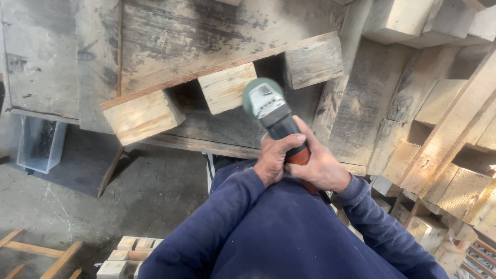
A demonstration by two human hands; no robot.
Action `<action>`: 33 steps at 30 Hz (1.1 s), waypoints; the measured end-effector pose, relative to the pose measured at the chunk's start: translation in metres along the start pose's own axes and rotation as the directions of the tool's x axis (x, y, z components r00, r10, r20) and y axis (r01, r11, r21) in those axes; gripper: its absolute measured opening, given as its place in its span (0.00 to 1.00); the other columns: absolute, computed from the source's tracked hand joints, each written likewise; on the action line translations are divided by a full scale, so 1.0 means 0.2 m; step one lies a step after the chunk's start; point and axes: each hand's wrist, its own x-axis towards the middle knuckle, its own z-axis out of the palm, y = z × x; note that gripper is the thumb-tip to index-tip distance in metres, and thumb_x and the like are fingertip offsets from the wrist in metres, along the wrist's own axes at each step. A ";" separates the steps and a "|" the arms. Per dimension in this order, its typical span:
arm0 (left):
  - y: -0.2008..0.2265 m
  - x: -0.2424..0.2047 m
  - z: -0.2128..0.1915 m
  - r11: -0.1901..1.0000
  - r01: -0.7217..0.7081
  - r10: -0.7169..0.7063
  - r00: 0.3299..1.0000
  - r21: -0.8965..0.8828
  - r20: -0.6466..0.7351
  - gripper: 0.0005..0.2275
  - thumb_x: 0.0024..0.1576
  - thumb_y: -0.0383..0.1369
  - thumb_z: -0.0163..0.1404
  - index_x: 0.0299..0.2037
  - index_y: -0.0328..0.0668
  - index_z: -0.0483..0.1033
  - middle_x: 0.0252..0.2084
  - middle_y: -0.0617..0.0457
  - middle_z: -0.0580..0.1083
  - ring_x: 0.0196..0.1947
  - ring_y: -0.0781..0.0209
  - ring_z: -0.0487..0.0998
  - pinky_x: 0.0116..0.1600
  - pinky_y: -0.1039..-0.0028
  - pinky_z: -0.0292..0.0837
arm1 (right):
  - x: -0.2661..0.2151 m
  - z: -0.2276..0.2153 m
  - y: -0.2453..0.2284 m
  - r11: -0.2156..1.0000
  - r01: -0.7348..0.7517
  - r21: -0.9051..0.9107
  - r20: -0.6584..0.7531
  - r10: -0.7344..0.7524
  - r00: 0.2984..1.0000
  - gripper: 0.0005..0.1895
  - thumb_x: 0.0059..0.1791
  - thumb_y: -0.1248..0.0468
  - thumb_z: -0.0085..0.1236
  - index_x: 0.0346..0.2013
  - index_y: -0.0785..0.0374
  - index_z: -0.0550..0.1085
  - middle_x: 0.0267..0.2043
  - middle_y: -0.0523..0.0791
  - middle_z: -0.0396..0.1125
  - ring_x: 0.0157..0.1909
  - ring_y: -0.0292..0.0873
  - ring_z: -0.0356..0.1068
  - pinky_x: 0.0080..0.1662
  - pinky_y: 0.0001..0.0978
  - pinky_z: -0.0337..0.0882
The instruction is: The person uses an angle grinder with a sanding disc to smooth the surfaces of small wooden blocks placed on a workbench. They handle the blocks one at a time, sanding each face before moving to the next.
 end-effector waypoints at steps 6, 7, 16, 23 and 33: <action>-0.16 0.19 0.21 0.991 0.133 -0.131 0.975 0.000 0.178 0.23 0.50 0.34 0.64 0.52 0.31 0.71 0.45 0.42 0.75 0.47 0.53 0.79 0.53 0.58 0.80 | -0.10 -0.20 0.15 0.999 -0.051 -0.001 -0.171 0.050 0.984 0.57 0.39 0.65 0.60 0.78 0.56 0.41 0.65 0.53 0.61 0.66 0.50 0.65 0.62 0.42 0.68; -0.18 0.20 0.23 0.989 0.145 -0.145 0.974 0.011 0.172 0.23 0.50 0.33 0.64 0.52 0.31 0.71 0.46 0.42 0.75 0.47 0.53 0.79 0.54 0.59 0.81 | -0.11 -0.22 0.17 0.999 -0.041 0.004 -0.170 0.041 0.985 0.57 0.39 0.65 0.60 0.78 0.57 0.41 0.66 0.53 0.60 0.66 0.50 0.64 0.62 0.43 0.68; -0.13 0.35 0.33 0.991 0.129 -0.130 0.987 0.019 0.095 0.21 0.49 0.30 0.62 0.50 0.31 0.71 0.45 0.42 0.75 0.46 0.51 0.79 0.54 0.58 0.80 | 0.02 -0.39 0.11 0.999 0.043 0.018 -0.088 -0.042 0.995 0.57 0.40 0.65 0.60 0.78 0.59 0.39 0.67 0.55 0.57 0.67 0.53 0.63 0.63 0.47 0.68; 0.01 0.37 0.38 0.994 0.112 -0.110 0.991 -0.016 0.070 0.21 0.48 0.32 0.62 0.50 0.31 0.73 0.45 0.43 0.75 0.45 0.51 0.79 0.54 0.58 0.79 | 0.10 -0.44 0.01 0.999 -0.035 -0.013 -0.050 0.034 0.998 0.58 0.39 0.63 0.59 0.78 0.58 0.39 0.64 0.54 0.59 0.63 0.52 0.67 0.61 0.46 0.70; -0.04 0.43 0.34 0.988 0.154 -0.156 0.985 0.031 0.076 0.21 0.48 0.30 0.62 0.51 0.34 0.71 0.45 0.45 0.75 0.47 0.52 0.79 0.55 0.58 0.79 | 0.10 -0.44 0.07 0.998 -0.026 0.057 -0.064 0.030 0.998 0.59 0.41 0.63 0.62 0.78 0.60 0.37 0.67 0.55 0.58 0.68 0.53 0.62 0.65 0.46 0.66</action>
